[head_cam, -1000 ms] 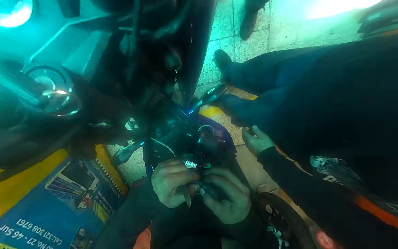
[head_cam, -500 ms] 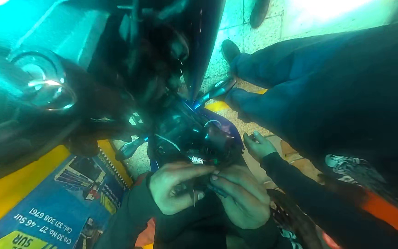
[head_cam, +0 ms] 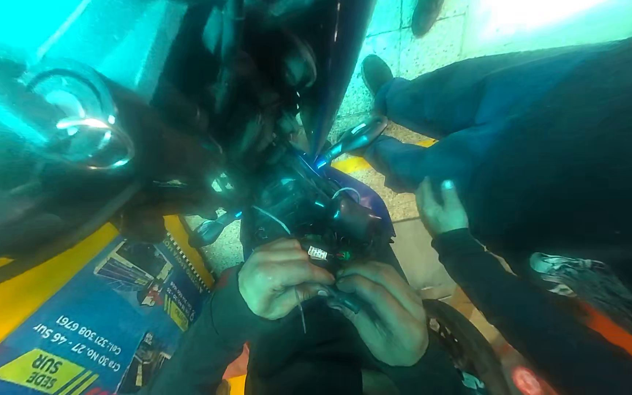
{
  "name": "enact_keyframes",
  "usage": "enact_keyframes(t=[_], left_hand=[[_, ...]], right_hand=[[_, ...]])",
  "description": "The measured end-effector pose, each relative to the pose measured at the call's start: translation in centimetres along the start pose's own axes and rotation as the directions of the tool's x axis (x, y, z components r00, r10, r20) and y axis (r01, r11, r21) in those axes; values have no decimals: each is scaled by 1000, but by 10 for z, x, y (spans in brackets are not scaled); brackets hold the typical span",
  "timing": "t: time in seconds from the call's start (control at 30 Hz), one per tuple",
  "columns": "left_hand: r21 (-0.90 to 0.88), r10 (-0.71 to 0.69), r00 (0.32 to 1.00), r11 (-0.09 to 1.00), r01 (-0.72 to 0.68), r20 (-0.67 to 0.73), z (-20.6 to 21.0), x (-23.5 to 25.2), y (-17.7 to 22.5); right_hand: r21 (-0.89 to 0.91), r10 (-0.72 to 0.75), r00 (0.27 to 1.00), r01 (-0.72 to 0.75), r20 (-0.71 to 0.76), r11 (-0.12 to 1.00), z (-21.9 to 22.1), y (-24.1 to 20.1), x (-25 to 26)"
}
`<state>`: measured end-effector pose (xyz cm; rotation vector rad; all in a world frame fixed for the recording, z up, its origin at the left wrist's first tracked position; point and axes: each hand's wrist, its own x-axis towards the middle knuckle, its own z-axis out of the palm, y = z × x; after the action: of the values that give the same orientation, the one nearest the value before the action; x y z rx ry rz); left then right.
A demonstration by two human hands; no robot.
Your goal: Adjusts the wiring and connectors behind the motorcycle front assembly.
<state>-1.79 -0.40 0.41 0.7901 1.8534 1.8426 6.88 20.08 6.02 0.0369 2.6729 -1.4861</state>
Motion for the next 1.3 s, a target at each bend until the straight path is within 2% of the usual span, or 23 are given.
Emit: enact_keyframes(t=[0.1,0.17,0.23,0.27,0.3,0.33,0.43,0.5,0.63,0.73,1.03,1.3], left_hand=[[92,-53,997,994,57,-47,1,0,7],[142,-238,963,956,255,-126,5,-4,27],[191,-496,845,826,530,-200,11,-13,55],[195,-591,782,758,623,-201,14,-18,69],[193,-650,736,711,677,-187,17,-22,82],[186,-666,721,697,693,-188,21,-25,92],[163,-666,712,694,701,-225,31,-25,110],[211,-632,717,688,694,-294,36,-22,112],[373,-478,791,703,605,-383,44,-19,105],[432,-434,813,694,576,-388,48,-18,103],[383,-432,792,707,595,-432,55,-22,108],[481,-354,808,664,572,-471,68,-21,102]], right_hand=[[7,58,998,-59,25,998,-1,0,2],[33,94,995,-93,-26,995,0,1,1],[38,104,992,-101,-75,994,-1,1,1],[37,101,991,-98,-90,995,-1,0,0],[38,95,991,-91,-97,995,-1,0,0],[43,85,991,-81,-103,996,-1,0,0],[41,40,993,-36,-109,999,3,-2,0],[18,9,995,-7,-102,1000,3,-2,-1],[-29,-28,993,25,-112,999,1,-2,1],[-32,-32,993,28,-117,999,-1,-2,1],[-40,-28,986,22,-167,999,0,0,2],[-48,-45,986,38,-158,998,0,1,0]])
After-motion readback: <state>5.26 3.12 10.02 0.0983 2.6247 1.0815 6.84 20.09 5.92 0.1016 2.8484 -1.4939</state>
